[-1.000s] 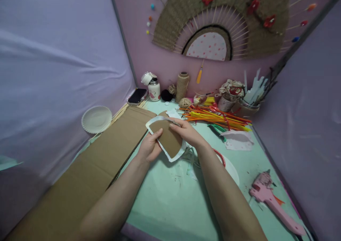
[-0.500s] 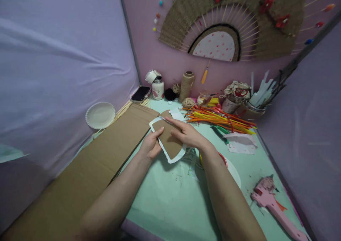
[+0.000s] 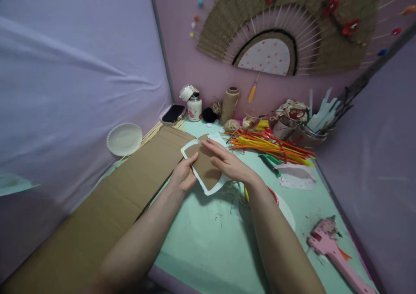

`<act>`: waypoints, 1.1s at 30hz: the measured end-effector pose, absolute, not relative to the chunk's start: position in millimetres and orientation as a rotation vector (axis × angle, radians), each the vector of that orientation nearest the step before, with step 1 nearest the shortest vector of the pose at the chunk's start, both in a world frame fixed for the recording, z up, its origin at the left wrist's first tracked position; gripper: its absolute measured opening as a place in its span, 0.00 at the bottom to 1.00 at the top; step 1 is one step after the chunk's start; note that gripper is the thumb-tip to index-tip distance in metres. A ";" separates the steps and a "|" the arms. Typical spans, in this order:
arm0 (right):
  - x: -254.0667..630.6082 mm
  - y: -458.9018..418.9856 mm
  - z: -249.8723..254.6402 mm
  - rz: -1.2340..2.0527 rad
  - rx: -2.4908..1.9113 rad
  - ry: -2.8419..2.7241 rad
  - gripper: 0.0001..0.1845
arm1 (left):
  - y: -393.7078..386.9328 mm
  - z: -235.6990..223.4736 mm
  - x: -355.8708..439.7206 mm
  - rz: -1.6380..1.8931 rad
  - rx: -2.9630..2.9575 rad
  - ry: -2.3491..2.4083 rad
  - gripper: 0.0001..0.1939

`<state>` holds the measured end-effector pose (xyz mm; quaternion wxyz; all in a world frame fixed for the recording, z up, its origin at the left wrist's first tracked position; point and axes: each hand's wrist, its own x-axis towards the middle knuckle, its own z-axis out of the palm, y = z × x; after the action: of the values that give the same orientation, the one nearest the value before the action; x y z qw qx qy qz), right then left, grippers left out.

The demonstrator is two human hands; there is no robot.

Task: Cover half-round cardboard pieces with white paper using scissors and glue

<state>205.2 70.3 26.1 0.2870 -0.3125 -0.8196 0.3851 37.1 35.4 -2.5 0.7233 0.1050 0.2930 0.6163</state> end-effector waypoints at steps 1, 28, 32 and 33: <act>206.0 71.1 25.4 1.071 -0.825 -2.095 0.41 | 34.9 -1.1 36.8 1.378 0.232 0.651 0.14; 169.1 55.9 14.8 -0.071 -1.195 -2.289 0.32 | 29.3 7.8 43.2 1.522 0.198 0.581 0.20; 168.2 54.6 14.9 0.004 -1.234 -2.307 0.35 | 30.9 6.5 42.8 1.533 0.189 0.597 0.19; 169.3 56.2 14.6 0.053 -1.212 -2.288 0.34 | 31.4 5.8 42.3 1.528 0.193 0.599 0.18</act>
<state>169.3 56.2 14.6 0.2725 -0.4504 -0.8500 0.0196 42.3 31.4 5.8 0.6777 0.0861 0.2664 0.6799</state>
